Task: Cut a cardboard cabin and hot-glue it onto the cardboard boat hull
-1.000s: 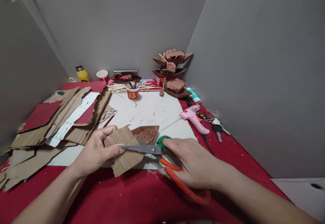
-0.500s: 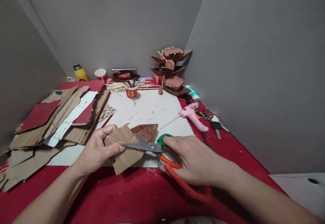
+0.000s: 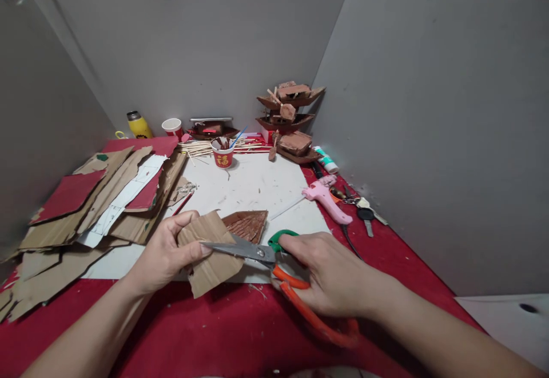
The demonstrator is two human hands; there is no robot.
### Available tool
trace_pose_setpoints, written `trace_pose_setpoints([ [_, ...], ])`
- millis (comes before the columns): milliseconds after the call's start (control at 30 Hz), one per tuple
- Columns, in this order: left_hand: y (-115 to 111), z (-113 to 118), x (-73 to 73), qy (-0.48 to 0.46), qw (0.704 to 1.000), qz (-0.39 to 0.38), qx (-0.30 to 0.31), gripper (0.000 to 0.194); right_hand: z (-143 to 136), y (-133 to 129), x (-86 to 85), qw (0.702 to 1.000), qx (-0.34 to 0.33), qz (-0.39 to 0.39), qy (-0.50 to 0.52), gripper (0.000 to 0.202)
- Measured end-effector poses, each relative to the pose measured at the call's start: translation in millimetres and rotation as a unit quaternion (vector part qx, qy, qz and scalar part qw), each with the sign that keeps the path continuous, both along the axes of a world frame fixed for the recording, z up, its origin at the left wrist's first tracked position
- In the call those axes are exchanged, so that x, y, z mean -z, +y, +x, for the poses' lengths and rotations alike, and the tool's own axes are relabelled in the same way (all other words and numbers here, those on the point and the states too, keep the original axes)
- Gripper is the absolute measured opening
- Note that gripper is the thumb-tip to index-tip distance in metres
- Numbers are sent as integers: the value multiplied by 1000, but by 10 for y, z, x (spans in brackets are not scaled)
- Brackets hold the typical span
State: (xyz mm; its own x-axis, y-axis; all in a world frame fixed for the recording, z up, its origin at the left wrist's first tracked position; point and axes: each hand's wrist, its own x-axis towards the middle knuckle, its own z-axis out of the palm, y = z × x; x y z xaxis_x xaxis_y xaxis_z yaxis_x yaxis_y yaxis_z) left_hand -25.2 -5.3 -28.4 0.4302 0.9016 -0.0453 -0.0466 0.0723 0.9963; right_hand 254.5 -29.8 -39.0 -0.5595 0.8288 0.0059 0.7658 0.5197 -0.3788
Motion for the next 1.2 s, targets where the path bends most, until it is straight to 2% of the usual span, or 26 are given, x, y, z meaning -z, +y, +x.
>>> trace_pose_setpoints([
  [300,-8,12,0,28,999,19,-11,24,-43,0,-40,1000,7,2,-24,26],
  [433,-41,67,-4,53,996,46,-47,25,-50,27,-74,999,24,6,-30,26],
  [567,-48,96,21,61,995,49,-58,28,-31,43,-79,1000,23,4,-18,25],
  [967,-41,83,29,10,1000,16,-18,26,-11,31,4,1000,2,6,24,30],
  [1200,-37,61,13,31,999,18,-13,27,4,25,-2,1000,-9,20,9,23],
])
